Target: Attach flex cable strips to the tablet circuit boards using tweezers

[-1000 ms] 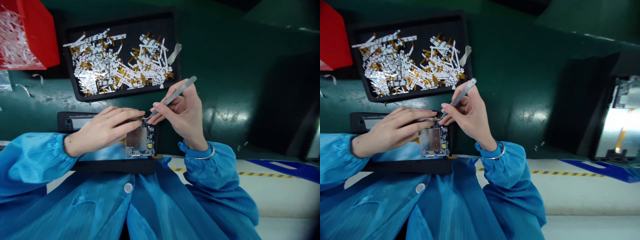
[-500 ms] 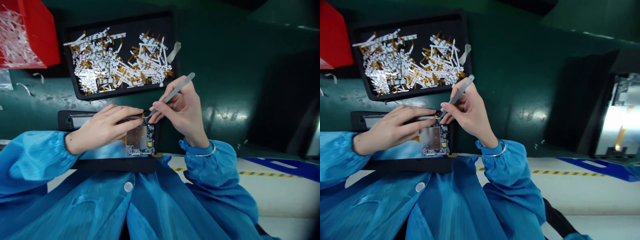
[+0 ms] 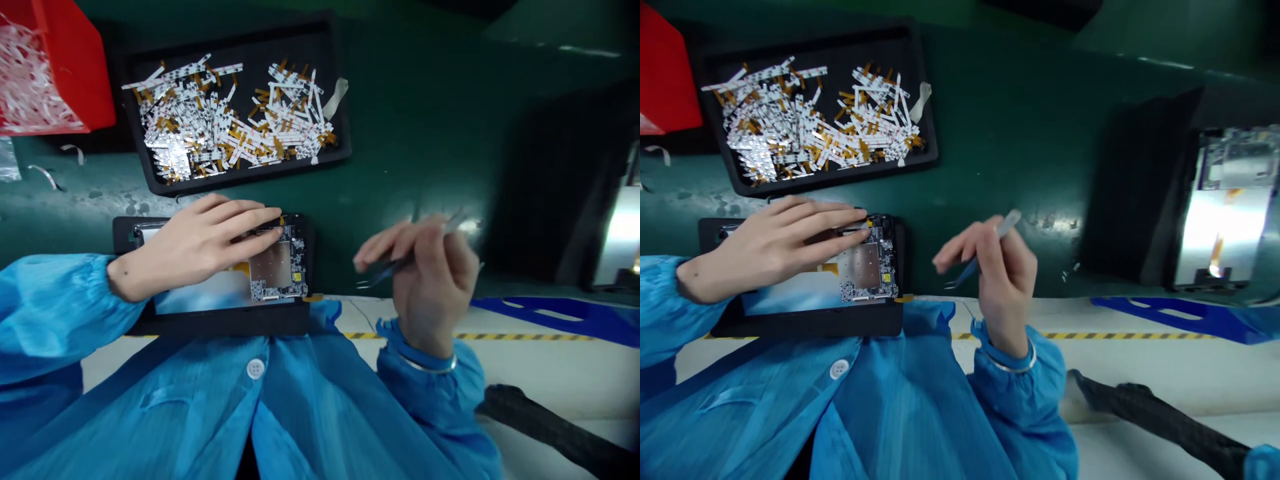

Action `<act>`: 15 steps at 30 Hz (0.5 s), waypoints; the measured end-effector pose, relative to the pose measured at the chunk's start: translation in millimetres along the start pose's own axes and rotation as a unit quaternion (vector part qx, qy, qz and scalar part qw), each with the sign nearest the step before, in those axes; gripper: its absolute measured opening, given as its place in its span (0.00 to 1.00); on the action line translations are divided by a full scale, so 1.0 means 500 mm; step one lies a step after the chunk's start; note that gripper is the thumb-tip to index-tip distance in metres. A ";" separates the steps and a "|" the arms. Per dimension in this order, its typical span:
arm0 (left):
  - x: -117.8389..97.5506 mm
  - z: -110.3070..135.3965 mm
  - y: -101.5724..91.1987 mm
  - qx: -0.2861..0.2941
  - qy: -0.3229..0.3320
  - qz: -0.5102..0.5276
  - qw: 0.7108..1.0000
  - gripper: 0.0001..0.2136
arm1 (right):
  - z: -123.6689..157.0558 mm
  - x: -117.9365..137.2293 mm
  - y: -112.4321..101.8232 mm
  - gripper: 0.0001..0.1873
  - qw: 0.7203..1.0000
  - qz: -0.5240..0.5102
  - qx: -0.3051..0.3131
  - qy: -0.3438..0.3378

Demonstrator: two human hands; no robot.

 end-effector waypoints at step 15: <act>-0.071 -0.072 0.029 -0.013 -0.038 0.206 0.978 0.06 | 0.205 -0.057 0.076 0.06 0.983 0.161 -0.087 -0.013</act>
Point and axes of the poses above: each hand's wrist, its own z-axis away from the middle knuckle, its own y-axis out of the palm, x = y × z, the point moved 6 cm from there along -z, towards the middle knuckle, and after that the axes turned 5 degrees about z, right-handed, at the moved point
